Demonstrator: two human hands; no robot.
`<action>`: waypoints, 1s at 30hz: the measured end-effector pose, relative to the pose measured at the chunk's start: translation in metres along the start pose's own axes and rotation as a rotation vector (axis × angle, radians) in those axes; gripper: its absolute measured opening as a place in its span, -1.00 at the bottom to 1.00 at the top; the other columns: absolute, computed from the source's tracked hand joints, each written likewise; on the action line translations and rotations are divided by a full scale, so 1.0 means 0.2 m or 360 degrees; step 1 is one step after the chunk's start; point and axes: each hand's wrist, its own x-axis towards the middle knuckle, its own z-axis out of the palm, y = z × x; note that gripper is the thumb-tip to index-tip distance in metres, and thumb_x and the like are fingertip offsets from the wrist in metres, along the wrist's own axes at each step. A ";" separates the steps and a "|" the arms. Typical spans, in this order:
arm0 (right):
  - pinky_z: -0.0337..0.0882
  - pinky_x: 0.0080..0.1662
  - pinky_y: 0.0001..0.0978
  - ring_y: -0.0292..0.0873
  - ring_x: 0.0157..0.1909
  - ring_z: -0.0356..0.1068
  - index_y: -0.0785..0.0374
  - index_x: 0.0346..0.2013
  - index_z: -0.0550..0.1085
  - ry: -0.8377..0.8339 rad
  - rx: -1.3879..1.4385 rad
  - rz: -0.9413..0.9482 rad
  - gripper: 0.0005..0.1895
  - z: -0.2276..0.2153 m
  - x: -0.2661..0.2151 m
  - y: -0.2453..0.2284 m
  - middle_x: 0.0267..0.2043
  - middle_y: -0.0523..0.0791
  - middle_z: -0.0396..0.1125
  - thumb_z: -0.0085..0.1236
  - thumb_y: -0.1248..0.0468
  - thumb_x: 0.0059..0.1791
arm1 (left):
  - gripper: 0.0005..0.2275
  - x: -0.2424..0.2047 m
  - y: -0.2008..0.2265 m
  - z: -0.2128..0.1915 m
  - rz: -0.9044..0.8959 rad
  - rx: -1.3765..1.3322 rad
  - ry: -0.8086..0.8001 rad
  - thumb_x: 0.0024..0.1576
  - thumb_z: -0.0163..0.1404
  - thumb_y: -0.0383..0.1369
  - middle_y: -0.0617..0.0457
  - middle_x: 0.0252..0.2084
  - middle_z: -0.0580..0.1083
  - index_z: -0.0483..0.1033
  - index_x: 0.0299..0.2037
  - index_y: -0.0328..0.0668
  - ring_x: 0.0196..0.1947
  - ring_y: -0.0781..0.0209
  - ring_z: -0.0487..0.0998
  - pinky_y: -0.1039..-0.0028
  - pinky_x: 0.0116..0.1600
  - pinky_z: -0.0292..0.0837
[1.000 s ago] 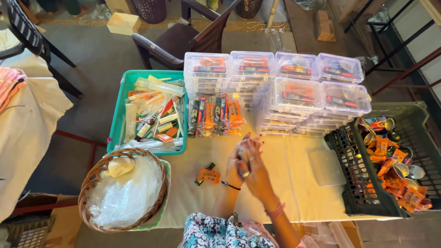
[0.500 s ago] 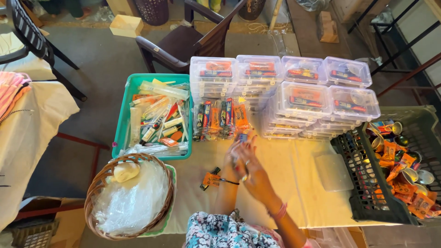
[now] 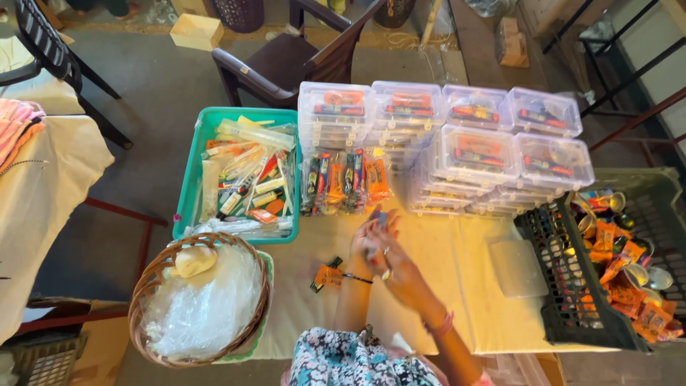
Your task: The recorder picks up small items like toothpaste tubes and small packets and places them into clear plastic bags.
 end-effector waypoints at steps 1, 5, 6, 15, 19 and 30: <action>0.03 0.45 -0.15 0.03 0.58 -0.03 0.15 0.40 0.27 -0.0002 0.0013 0.0012 -0.47 0.00 0.04 0.05 0.51 0.02 0.09 -0.04 0.20 0.11 | -0.58 -0.08 -0.02 0.18 -0.0004 0.0001 0.0018 0.22 -0.16 -0.34 -0.19 0.32 0.39 0.34 0.33 0.09 0.29 -0.14 0.42 0.07 0.25 0.37; -0.19 0.50 -0.05 0.11 0.64 -0.24 0.21 0.47 0.19 0.0085 0.0108 -0.0091 -0.45 -0.02 0.12 0.15 0.59 0.07 -0.05 -0.09 0.25 0.15 | -0.54 -0.19 -0.10 0.51 0.0073 0.0026 0.0013 0.31 -0.17 -0.18 -0.19 0.38 0.36 0.28 0.40 -0.13 0.31 -0.12 0.45 0.14 0.35 0.36; -0.20 0.49 -0.05 0.11 0.64 -0.28 0.22 0.46 0.17 0.0166 0.0161 -0.0015 -0.43 -0.02 0.13 0.14 0.60 0.09 -0.13 -0.06 0.25 0.14 | -0.49 -0.17 -0.10 0.50 0.0056 -0.0170 0.0084 0.42 -0.17 -0.04 -0.21 0.40 0.34 0.25 0.44 -0.22 0.31 -0.13 0.44 0.14 0.39 0.35; -0.16 0.50 -0.10 0.07 0.62 -0.21 0.20 0.48 0.14 -0.0186 0.0078 -0.0200 -0.37 0.04 -0.01 -0.11 0.60 0.06 -0.15 -0.01 0.22 0.11 | -0.45 -0.17 0.11 0.38 0.0179 0.0080 0.0026 0.28 -0.25 0.09 -0.10 0.36 0.35 0.24 0.39 0.00 0.30 -0.03 0.42 0.09 0.29 0.31; -0.25 0.52 -0.09 0.08 0.66 -0.31 0.26 0.49 0.13 0.0019 0.0057 -0.0290 -0.40 0.02 0.15 0.10 0.62 0.07 -0.18 -0.06 0.23 0.15 | -0.46 -0.21 -0.03 0.50 0.0200 0.0193 -0.0017 0.33 -0.26 0.01 -0.05 0.41 0.33 0.18 0.47 0.00 0.38 0.02 0.37 0.12 0.37 0.27; -0.28 0.48 -0.18 0.09 0.64 -0.41 0.33 0.52 -0.07 -0.0105 0.0218 -0.0142 -0.27 0.08 -0.03 -0.09 0.63 0.13 -0.34 -0.15 0.28 0.07 | -0.45 -0.18 0.02 0.33 0.0207 -0.0326 -0.0466 0.37 -0.27 0.12 -0.19 0.46 0.28 0.20 0.47 0.08 0.34 -0.13 0.37 0.08 0.25 0.40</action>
